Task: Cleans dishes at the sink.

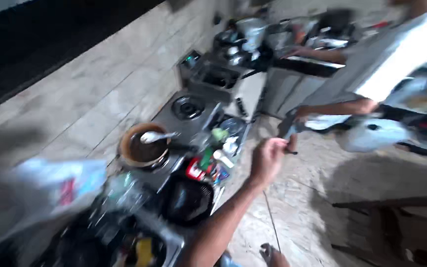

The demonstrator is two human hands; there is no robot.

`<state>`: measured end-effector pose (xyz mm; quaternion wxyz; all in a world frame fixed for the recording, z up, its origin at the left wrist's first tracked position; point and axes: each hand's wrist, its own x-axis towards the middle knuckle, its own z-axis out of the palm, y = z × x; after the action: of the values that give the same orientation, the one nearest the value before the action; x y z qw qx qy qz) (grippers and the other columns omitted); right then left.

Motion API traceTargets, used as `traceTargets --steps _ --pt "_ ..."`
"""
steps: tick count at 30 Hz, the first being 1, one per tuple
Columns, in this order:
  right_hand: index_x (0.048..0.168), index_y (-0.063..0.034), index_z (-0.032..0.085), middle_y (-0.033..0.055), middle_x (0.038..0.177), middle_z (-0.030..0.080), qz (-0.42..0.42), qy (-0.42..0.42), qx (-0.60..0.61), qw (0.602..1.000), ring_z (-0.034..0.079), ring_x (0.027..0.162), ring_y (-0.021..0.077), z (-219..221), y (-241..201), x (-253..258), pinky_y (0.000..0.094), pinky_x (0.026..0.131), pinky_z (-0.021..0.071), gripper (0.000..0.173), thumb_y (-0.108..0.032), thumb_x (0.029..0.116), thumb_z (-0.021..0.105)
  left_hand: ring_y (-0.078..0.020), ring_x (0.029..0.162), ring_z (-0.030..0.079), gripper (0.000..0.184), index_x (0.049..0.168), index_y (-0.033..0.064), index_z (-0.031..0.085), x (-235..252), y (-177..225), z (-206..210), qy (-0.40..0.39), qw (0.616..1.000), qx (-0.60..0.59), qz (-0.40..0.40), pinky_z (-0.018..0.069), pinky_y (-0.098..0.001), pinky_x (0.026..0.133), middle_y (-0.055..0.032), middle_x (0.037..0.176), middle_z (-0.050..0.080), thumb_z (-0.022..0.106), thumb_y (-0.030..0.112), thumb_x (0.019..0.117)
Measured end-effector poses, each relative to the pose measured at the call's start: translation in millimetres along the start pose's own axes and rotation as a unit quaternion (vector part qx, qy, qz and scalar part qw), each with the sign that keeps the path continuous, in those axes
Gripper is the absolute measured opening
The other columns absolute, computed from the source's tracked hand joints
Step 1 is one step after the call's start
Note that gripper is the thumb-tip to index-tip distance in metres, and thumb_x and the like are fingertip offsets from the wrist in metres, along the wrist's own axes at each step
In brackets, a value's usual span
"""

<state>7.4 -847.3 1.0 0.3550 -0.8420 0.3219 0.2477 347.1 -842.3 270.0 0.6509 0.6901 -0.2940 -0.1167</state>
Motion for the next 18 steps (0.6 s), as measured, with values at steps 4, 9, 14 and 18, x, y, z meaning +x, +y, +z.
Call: traceTargets --steps 4,9,14,18 --pt "0.13 -0.0019 0.066 0.0223 0.112 0.073 -0.067 0.015 -0.039 0.997 0.071 0.104 0.0392 0.0 -70.6 -29.8 0.0635 0.095 0.0542 0.038 -0.026 0.1009 0.065 -0.0142 0.092 0.071 0.024 0.117 0.0006 0.071 -204.3 36.5 -106.9 0.023 0.996 0.057 0.071 0.0605 -0.0327 0.086 -0.0098 0.108 0.073 0.053 0.004 0.1028" --pt "0.116 -0.0014 0.072 0.0263 0.107 0.072 -0.171 0.028 -0.133 0.976 0.07 0.101 0.047 37.7 -162.7 -98.2 0.0717 0.09 0.0523 0.028 -0.023 0.1004 0.064 -0.0158 0.094 0.073 0.022 0.119 -0.0031 0.068 -446.1 7.0 -237.2 0.22 0.963 0.158 -0.019 0.062 -0.0333 0.088 -0.0121 0.107 0.074 0.054 0.005 0.1038" --pt "0.113 -0.0006 0.073 0.0235 0.106 0.073 -0.316 -0.021 -0.129 0.94 0.071 0.1 0.0418 126.6 -282.1 -159.1 0.0638 0.092 0.0548 0.027 -0.023 0.1024 0.063 -0.0213 0.101 0.07 0.032 0.128 0.0 0.064 -635.5 -43.6 -355.9 0.354 0.834 0.326 -0.271 0.0585 -0.0407 0.093 -0.0134 0.112 0.071 0.045 0.016 0.1075" --pt "0.124 -0.0059 0.07 0.0167 0.124 0.069 -0.408 -0.15 -0.194 0.879 0.067 0.116 0.0321 222.2 -371.8 -181.7 0.0522 0.105 0.052 0.034 -0.03 0.1044 0.057 -0.029 0.105 0.069 0.031 0.124 -0.003 0.065 -710.7 -85.9 -435.1 0.391 0.766 0.376 -0.345 0.0563 -0.0447 0.096 -0.0201 0.115 0.069 0.047 0.015 0.1058"
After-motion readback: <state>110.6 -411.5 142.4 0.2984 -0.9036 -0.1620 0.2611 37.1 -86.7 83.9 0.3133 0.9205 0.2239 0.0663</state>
